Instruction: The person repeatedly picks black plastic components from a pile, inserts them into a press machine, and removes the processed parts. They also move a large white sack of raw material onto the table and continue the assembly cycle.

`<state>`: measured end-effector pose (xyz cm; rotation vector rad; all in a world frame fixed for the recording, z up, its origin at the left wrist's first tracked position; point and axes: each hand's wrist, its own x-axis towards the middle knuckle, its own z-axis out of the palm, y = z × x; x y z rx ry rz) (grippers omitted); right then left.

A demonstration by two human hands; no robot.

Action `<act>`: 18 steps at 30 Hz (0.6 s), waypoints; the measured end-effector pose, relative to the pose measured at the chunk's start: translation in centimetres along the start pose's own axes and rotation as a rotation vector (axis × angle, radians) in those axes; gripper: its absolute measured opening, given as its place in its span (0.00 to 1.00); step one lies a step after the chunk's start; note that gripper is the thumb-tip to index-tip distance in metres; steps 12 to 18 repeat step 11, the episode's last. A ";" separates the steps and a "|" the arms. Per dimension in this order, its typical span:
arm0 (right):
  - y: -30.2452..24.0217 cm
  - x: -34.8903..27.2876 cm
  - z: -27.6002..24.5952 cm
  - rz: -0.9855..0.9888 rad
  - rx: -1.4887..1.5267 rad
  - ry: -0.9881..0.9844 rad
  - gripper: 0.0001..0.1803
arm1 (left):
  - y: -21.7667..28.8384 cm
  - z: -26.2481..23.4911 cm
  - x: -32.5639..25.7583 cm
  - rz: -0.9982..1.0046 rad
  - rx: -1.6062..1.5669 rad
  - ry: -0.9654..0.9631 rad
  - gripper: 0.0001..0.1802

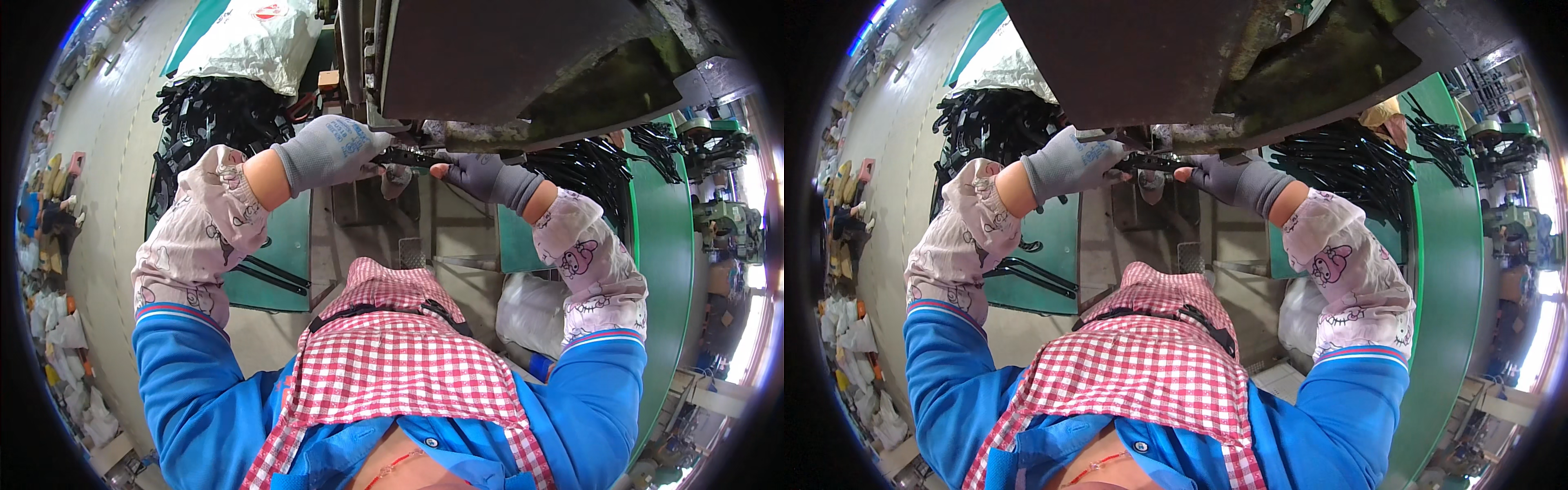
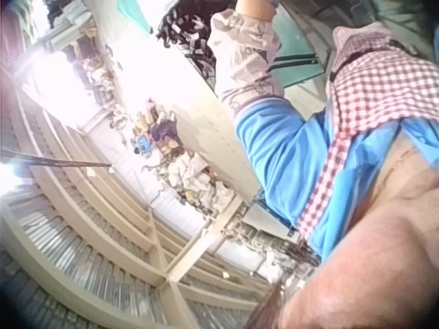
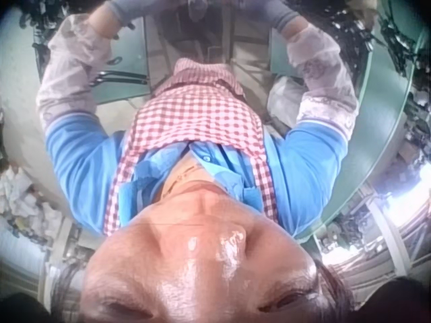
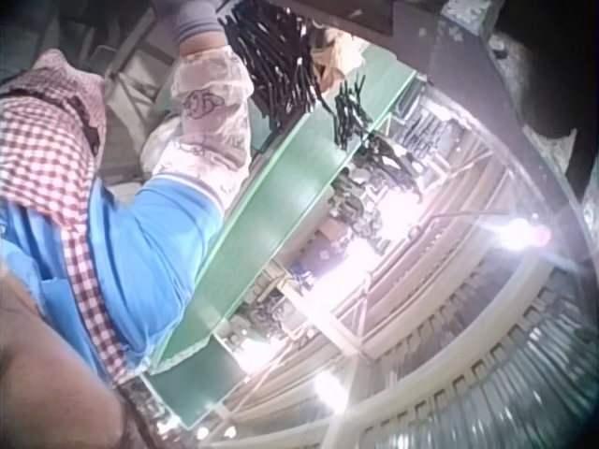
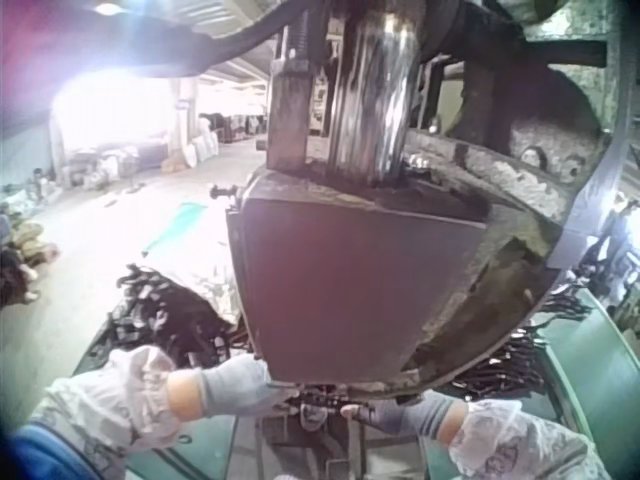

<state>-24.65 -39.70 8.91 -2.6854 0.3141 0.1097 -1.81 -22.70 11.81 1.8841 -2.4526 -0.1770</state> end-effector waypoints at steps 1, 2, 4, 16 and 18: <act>0.5 -0.1 0.6 -0.087 -0.128 0.117 0.27 | -0.1 0.1 0.1 -0.005 -0.027 -0.020 0.23; 0.8 -0.3 1.0 -0.128 -0.199 0.182 0.27 | -0.2 0.3 0.3 -0.009 -0.054 -0.041 0.23; 0.1 -0.8 1.0 -0.158 -0.287 0.268 0.26 | -0.7 0.7 0.3 0.016 -0.100 -0.058 0.24; -0.3 -0.1 -0.1 0.142 0.236 -0.278 0.24 | -2.2 0.4 1.1 0.078 0.176 -0.087 0.28; -0.3 -0.1 -0.1 0.142 0.236 -0.278 0.24 | -2.2 0.4 1.1 0.078 0.176 -0.087 0.28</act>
